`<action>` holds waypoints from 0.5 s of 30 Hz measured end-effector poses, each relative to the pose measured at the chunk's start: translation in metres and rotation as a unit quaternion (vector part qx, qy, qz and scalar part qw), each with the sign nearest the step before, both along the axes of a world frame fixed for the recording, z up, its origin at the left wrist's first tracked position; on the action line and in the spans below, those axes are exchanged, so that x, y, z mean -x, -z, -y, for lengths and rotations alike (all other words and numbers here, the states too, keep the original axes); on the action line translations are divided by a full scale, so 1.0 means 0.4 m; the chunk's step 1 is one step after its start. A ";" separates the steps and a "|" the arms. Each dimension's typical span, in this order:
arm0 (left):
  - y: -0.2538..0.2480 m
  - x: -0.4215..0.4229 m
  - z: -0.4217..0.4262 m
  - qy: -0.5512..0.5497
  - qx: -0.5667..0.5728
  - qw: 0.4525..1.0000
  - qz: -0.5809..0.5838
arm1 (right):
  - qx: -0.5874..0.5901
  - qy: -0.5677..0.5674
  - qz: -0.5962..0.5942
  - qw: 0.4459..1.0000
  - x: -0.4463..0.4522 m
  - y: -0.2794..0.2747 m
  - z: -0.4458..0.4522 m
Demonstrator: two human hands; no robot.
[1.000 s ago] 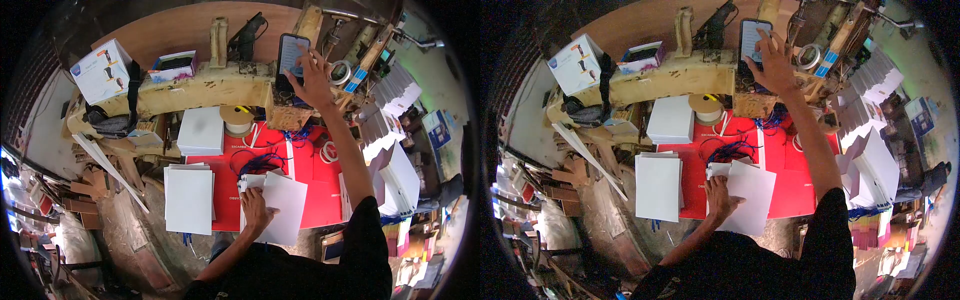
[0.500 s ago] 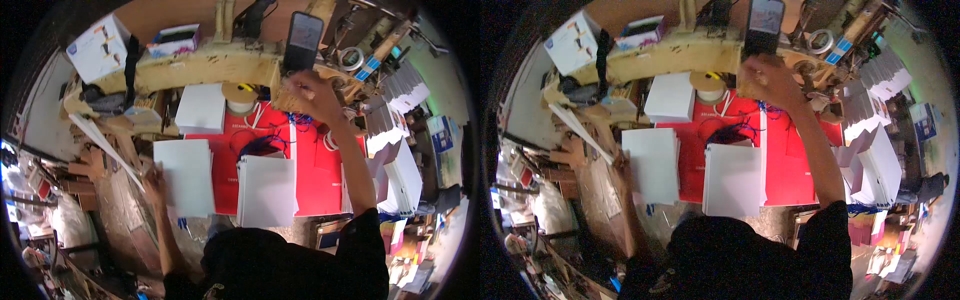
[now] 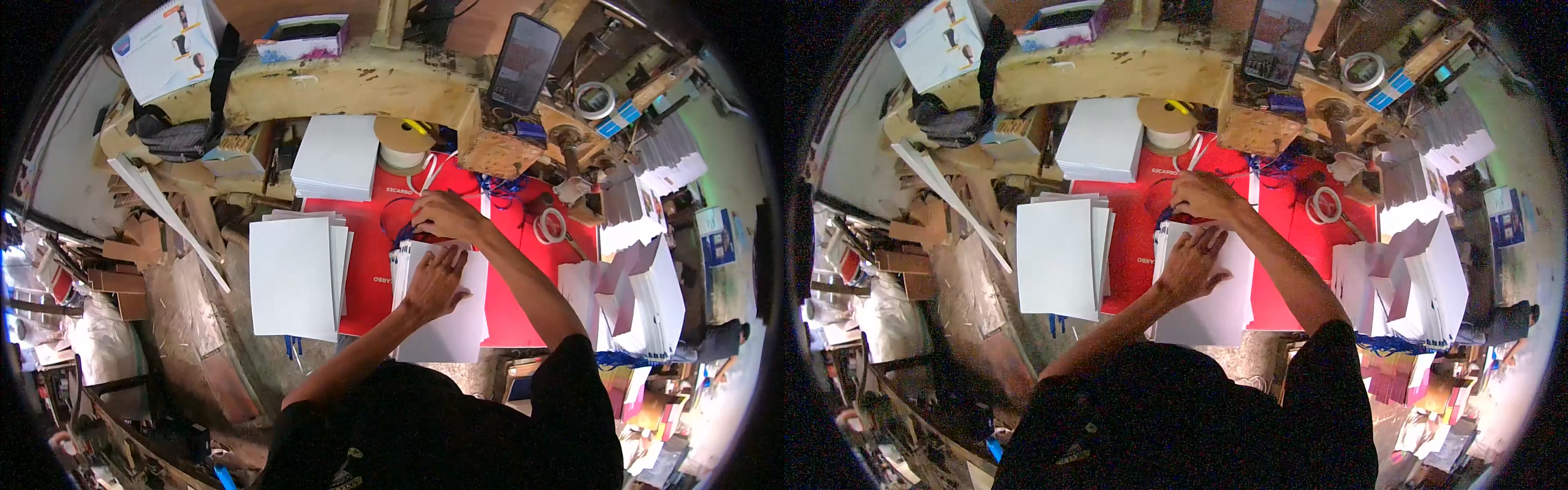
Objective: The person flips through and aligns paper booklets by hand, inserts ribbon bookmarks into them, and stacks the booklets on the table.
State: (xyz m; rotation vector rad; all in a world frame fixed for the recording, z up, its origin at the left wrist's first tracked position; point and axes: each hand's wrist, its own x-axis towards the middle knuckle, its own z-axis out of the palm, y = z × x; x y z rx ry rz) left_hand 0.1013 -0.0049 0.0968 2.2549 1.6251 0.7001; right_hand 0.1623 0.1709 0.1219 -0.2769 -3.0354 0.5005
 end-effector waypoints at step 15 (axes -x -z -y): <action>0.004 0.026 -0.044 -0.043 -0.038 0.973 0.223 | -0.098 0.333 -0.103 0.932 -0.357 -0.066 0.126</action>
